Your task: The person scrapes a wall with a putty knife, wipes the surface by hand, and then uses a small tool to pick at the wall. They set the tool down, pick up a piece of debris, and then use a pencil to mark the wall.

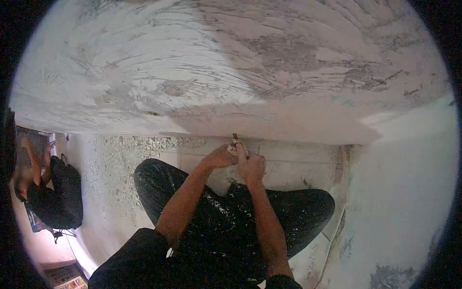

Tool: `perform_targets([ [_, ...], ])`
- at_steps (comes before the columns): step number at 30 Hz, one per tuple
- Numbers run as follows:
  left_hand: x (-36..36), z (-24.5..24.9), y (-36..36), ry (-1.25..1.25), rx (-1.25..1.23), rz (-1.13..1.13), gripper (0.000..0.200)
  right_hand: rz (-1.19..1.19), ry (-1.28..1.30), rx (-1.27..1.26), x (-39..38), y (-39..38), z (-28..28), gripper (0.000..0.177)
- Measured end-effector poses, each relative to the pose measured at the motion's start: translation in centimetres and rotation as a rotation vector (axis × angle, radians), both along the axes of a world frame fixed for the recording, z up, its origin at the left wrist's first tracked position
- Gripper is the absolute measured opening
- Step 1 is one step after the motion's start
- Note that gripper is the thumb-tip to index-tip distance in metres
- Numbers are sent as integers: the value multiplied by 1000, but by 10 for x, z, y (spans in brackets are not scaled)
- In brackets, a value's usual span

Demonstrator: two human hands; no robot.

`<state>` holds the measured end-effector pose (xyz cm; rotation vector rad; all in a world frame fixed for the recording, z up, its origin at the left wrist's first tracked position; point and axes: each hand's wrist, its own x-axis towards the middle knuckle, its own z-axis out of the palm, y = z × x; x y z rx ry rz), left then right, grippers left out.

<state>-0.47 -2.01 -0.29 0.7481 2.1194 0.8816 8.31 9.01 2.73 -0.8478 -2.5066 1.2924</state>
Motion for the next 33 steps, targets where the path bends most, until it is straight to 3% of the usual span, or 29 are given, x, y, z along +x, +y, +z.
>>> perform_targets([
  [2, 4, 48, 11, -69, -7, -108, 54, 0, -58, 105, 3, 9, 19, 59],
  [3, 2, 13, 9, -65, -10, -100, 54, 8, -54, 103, 0, 10, 26, 59],
  [4, 7, -51, 1, 140, 57, -27, 51, 44, -74, 65, 1, 9, 31, 59],
  [5, 11, -86, -4, 350, 125, 41, 48, 76, -88, 30, 2, 9, 32, 59],
  [6, 8, -58, -6, 348, 121, 38, 48, 74, -90, 26, 1, 6, 21, 59],
  [8, -7, 36, -9, -3, -229, -69, 54, 66, -22, -171, -6, -7, -10, 60],
  [11, -5, 34, -13, 53, -347, 5, 55, 44, -139, -213, -8, -11, 5, 67],
  [12, -2, 44, -10, 46, -347, -4, 55, 36, -147, -214, -5, -10, 4, 67],
  [14, 5, 75, 2, -135, -42, 108, 44, 12, -75, 35, 0, -2, 2, 58],
  [17, -1, 11, 14, -114, 54, -79, 42, -6, -111, 204, 4, 9, 11, 66],
  [21, -3, 16, 3, -20, 102, 10, 38, 134, -266, -23, -13, 17, 43, 64],
  [23, -17, 28, -9, -55, 280, 181, 40, 108, -68, -86, -26, 6, 57, 61],
  [24, -14, 35, -14, -58, 273, 171, 40, 98, -70, -94, -24, -1, 57, 61],
  [26, -6, 53, -19, -103, -47, 344, 56, 52, -45, -162, -18, -9, 55, 58],
  [27, -4, 55, -20, -90, -33, 335, 56, 44, -29, -151, -14, -10, 52, 58],
  [29, 22, 52, -35, -37, 206, 115, 61, 50, 66, -173, 17, -26, 41, 57],
  [30, 24, 39, -36, -38, 208, 113, 61, 48, 65, -171, 20, -26, 37, 57],
  [32, 30, 6, -36, 133, -103, 66, 61, -26, -78, -324, 29, -23, 32, 57],
  [33, 34, 21, -32, 129, -104, 65, 61, -27, -82, -324, 30, -22, 34, 57],
])
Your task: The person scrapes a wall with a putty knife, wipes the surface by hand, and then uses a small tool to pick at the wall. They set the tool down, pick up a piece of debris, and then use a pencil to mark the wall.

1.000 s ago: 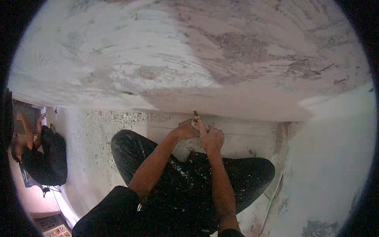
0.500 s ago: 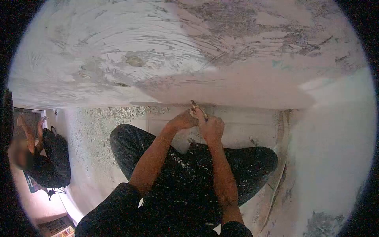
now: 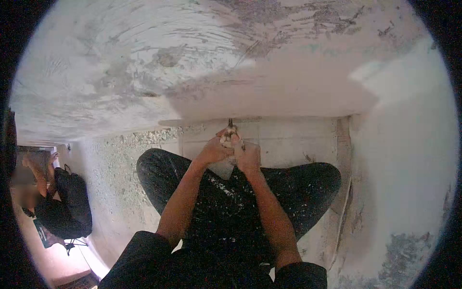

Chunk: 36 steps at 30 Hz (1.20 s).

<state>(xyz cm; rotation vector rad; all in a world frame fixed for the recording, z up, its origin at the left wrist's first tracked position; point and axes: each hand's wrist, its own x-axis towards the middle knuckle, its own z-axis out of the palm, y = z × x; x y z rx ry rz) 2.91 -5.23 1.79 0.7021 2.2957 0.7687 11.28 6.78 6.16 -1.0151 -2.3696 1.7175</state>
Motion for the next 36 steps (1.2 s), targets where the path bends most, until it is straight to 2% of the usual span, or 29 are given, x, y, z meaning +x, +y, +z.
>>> perform_targets([
  [2, 2, 44, 12, -75, 75, 4, 60, 31, -18, 96, -4, 6, 7, 60],
  [5, -4, -30, 11, -191, 75, -114, 64, 61, -46, 110, -2, 9, 1, 68],
  [6, -3, -24, 13, -197, 71, -112, 64, 74, -68, 111, 2, 10, -5, 72],
  [8, -3, -5, 19, -293, -267, -151, 58, 74, -74, 131, 2, 14, -21, 68],
  [9, -3, -31, 17, -297, -268, -151, 58, 75, -73, 157, 0, 16, -30, 64],
  [10, -6, -77, 14, -338, -104, -106, 58, 76, -74, 157, -2, 17, -37, 64],
  [11, -7, -102, 14, -378, 62, -59, 57, 82, -120, 261, -4, 19, -45, 63],
  [12, -7, -76, 18, -379, 61, -57, 57, 88, -164, 365, -6, 20, -48, 62],
  [13, -6, -27, 25, -360, -53, -66, 55, 89, -164, 363, -8, 21, -43, 62],
  [14, -7, 1, 29, -341, -168, -76, 52, 105, -177, 242, -10, 22, -30, 61],
  [15, -8, -15, 27, -346, -172, -74, 52, 120, -192, 119, -10, 23, -24, 60],
  [16, -10, -44, 24, -341, -144, -74, 53, 122, -195, 116, -8, 22, -30, 60],
  [17, -13, -61, 24, -338, -114, -72, 55, 134, -84, 189, -5, 20, -40, 61],
  [18, -14, -60, 24, -344, -116, -70, 55, 147, 26, 260, -3, 18, -45, 62],
  [21, -16, -43, 21, -222, -7, -110, 51, 189, -100, 102, -13, 24, -61, 64],
  [23, -18, -9, 23, -375, -23, -109, 54, 161, -119, 187, -14, 23, -74, 63],
  [24, -21, -18, 25, -376, -23, -108, 54, 137, -134, 273, -15, 22, -78, 63],
  [26, -24, -53, 30, -422, -244, -46, 60, 106, -101, 264, -14, 21, -77, 67],
  [27, -20, -60, 30, -426, -245, -48, 60, 74, -65, 256, -13, 21, -74, 71],
  [28, -17, -66, 28, -347, -168, -12, 61, 73, -67, 254, -12, 22, -71, 71],
  [29, -17, -72, 26, -264, -92, 24, 62, 81, -113, 140, -13, 24, -67, 68],
  [30, -16, -68, 25, -268, -99, 25, 62, 90, -165, 23, -11, 23, -63, 65],
  [31, -15, -63, 27, -234, -59, -25, 60, 87, -169, 18, -10, 23, -59, 65],
  [34, -19, -68, 30, -228, 64, -146, 56, 129, -103, 44, -8, 26, -61, 65],
  [36, -21, -69, 29, -254, 140, -211, 53, 79, -151, 248, -11, 24, -74, 65],
])
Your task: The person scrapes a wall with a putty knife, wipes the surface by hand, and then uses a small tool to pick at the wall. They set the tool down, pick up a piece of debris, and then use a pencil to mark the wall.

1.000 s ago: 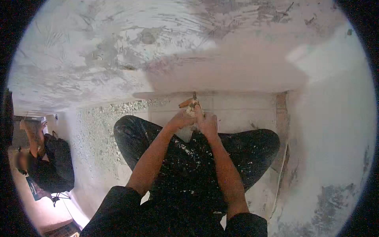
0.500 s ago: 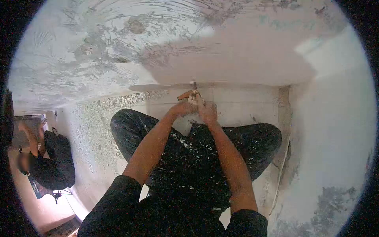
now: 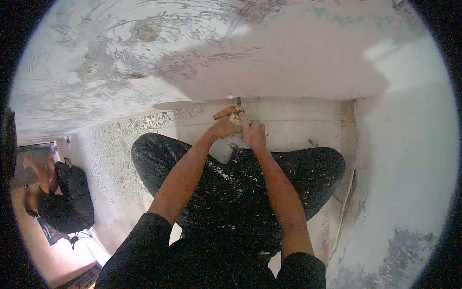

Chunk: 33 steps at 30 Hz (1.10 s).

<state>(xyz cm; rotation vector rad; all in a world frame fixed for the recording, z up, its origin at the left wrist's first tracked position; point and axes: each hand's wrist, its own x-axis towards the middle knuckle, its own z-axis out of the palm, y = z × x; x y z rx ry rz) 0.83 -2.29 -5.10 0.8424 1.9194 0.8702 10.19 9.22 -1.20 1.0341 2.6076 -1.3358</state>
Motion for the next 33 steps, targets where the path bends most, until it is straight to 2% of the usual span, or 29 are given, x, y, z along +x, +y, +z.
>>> perform_targets([
  [2, 2, 8, 3, 37, -178, 20, 54, 2, 20, -71, 0, 2, -1, 68],
  [3, 3, 9, 2, 36, -177, 19, 54, 7, 42, -139, -1, 3, 0, 71],
  [5, 7, 11, -1, 25, 56, 132, 56, -8, 15, -158, -2, 4, -12, 67],
  [6, 7, 12, 0, 23, 53, 131, 56, -23, -12, -175, -2, 3, -17, 64],
  [8, 5, 18, 6, 6, -16, 106, 58, 6, -14, -224, -3, 8, 13, 63],
  [10, 8, 45, 9, -13, -87, 150, 59, 38, -21, -274, 0, 8, 15, 63],
  [11, 9, 55, 10, -29, -155, 190, 61, 76, 96, -122, 3, 7, 0, 64],
  [12, 6, 37, 9, -31, -158, 192, 61, 113, 214, 29, 5, 7, -9, 66],
  [14, -3, -15, 4, -24, -59, 87, 66, 132, 165, 4, 2, 10, -5, 65],
  [16, -1, 22, 12, -27, -127, 101, 68, 145, 108, -18, 1, 13, -18, 65],
  [17, 0, 35, 15, -27, -191, 118, 70, 118, 69, 76, 1, 12, -42, 66],
  [18, -1, 28, 16, -26, -189, 115, 70, 89, 36, 175, -1, 13, -54, 67],
  [19, -3, 18, 16, -59, -188, 97, 70, 87, 36, 175, -3, 16, -30, 67],
  [21, -3, 14, 16, -92, -192, 77, 70, 316, -49, 56, -5, 23, 13, 54],
  [22, -1, 30, 19, -57, -253, 95, 68, 315, -49, 52, -4, 22, 13, 54],
  [24, 2, 59, 22, -26, -316, 115, 67, 356, -55, 227, -2, 21, 12, 50],
  [26, 4, 77, 21, -111, -184, 154, 47, 404, -25, 237, -2, 23, 0, 55],
  [27, 1, 59, 21, -111, -186, 152, 47, 445, 7, 250, -3, 24, -7, 61],
  [29, -5, 3, 21, 34, -213, -75, 50, 462, 40, 339, 2, 26, -24, 60],
  [30, -3, 12, 23, 33, -213, -78, 50, 485, 75, 432, 3, 27, -28, 59],
  [31, 0, 27, 26, -13, -225, -62, 48, 484, 74, 431, 1, 26, -16, 59],
  [33, 0, 40, 33, -54, -236, -49, 47, 206, -268, 269, -2, 27, 10, 55],
])
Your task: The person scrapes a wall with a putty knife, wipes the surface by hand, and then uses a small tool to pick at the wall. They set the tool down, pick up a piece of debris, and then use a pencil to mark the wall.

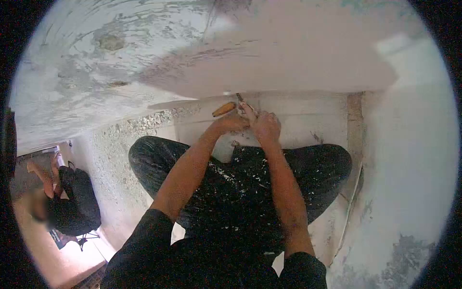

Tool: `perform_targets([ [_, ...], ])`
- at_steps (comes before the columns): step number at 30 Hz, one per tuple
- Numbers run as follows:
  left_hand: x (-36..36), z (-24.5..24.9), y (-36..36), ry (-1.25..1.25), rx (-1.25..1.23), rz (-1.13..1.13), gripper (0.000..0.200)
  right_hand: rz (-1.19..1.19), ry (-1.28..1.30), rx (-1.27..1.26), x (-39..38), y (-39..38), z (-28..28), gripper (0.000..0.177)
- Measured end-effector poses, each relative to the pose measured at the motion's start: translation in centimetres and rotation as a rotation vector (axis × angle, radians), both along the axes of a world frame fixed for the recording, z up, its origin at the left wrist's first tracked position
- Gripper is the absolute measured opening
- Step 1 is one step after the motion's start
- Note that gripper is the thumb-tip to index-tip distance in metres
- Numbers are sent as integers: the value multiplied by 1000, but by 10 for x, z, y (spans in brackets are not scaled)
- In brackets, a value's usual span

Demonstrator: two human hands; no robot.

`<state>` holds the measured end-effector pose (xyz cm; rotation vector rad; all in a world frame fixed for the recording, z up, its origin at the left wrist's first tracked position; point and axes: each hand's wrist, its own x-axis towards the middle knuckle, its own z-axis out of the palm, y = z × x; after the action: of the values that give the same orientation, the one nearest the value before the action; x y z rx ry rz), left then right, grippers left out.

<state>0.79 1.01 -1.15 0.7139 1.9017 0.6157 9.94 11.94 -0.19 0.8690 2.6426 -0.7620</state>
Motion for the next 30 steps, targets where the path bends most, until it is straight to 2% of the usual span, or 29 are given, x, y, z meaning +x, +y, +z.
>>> perform_targets([
  [1, 2, -2, 4, -168, -64, 57, 47, -2, -3, -1, 2, 2, 7, 55],
  [2, 3, -3, 7, -336, -128, 115, 47, 18, 23, 72, 3, 4, 12, 45],
  [3, 5, -1, 6, -338, -130, 117, 47, 40, 50, 145, 5, 5, 13, 37],
  [4, 8, 1, 5, -271, -28, 143, 47, 41, 49, 144, 7, 8, 5, 37],
  [5, 8, 4, 5, -200, 75, 166, 47, 217, 146, 213, 8, 13, -9, 43],
  [6, 6, -9, 4, -201, 74, 166, 47, 394, 241, 279, 10, 15, -17, 57],
  [7, 1, -33, 1, -33, 48, -14, 51, 393, 241, 279, 11, 13, -18, 57],
  [8, -3, -45, -1, 137, 21, -196, 55, 297, 293, 208, 10, 8, -17, 56],
  [9, -5, -37, -2, 140, 20, -200, 55, 199, 345, 137, 7, 4, -17, 55],
  [10, -6, -25, -6, 96, -102, -70, 58, 195, 344, 138, 2, 2, -19, 55],
  [11, -4, -14, -10, 47, -225, 61, 62, 132, 230, -56, -4, 2, -22, 51],
  [12, -2, -13, -14, 43, -225, 57, 62, 66, 116, -247, -8, 0, -20, 49],
  [13, -3, -11, -19, 98, -174, 113, 65, 59, 115, -246, -10, -3, -18, 49],
  [14, -5, -9, -23, 154, -124, 169, 68, 43, 87, -326, -12, -6, -16, 53],
  [15, -9, -22, -32, 155, -125, 160, 68, 27, 62, -406, -14, -10, -13, 58],
  [16, -13, -48, -44, 271, -25, 127, 69, 20, 64, -406, -14, -13, -12, 58],
  [17, -15, -61, -49, 385, 76, 94, 70, 34, 120, -452, -13, -16, -12, 68],
  [18, -16, -46, -46, 382, 79, 86, 70, 46, 174, -496, -12, -19, -12, 80],
  [20, -17, 6, -31, 357, -369, 55, 71, -38, 84, -540, -20, -26, -18, 77],
  [21, -16, 12, -27, 357, -367, 47, 71, -113, -4, -589, -22, -28, -24, 74],
  [22, -16, 16, -26, 270, -376, 100, 72, -118, -3, -590, -19, -28, -38, 74],
  [24, -15, 12, -25, 182, -381, 162, 72, 243, 322, -279, -10, -25, -57, 74],
  [25, -14, -5, -28, 99, -73, 219, 72, 247, 323, -276, -10, -23, -44, 74],
  [26, -12, -27, -30, 16, 237, 271, 71, 82, 201, -198, -11, -19, -18, 74],
  [27, -14, -60, -32, 18, 240, 276, 71, -82, 79, -118, -10, -17, -4, 74],
  [28, -20, -100, -33, 86, 124, 177, 68, -77, 84, -117, -6, -15, -6, 74],
  [29, -25, -119, -30, 154, 8, 77, 64, 2, 167, -76, -1, -10, -12, 75],
  [30, -11, -64, -28, 158, 10, 78, 64, 80, 248, -36, 1, -6, -16, 76],
])
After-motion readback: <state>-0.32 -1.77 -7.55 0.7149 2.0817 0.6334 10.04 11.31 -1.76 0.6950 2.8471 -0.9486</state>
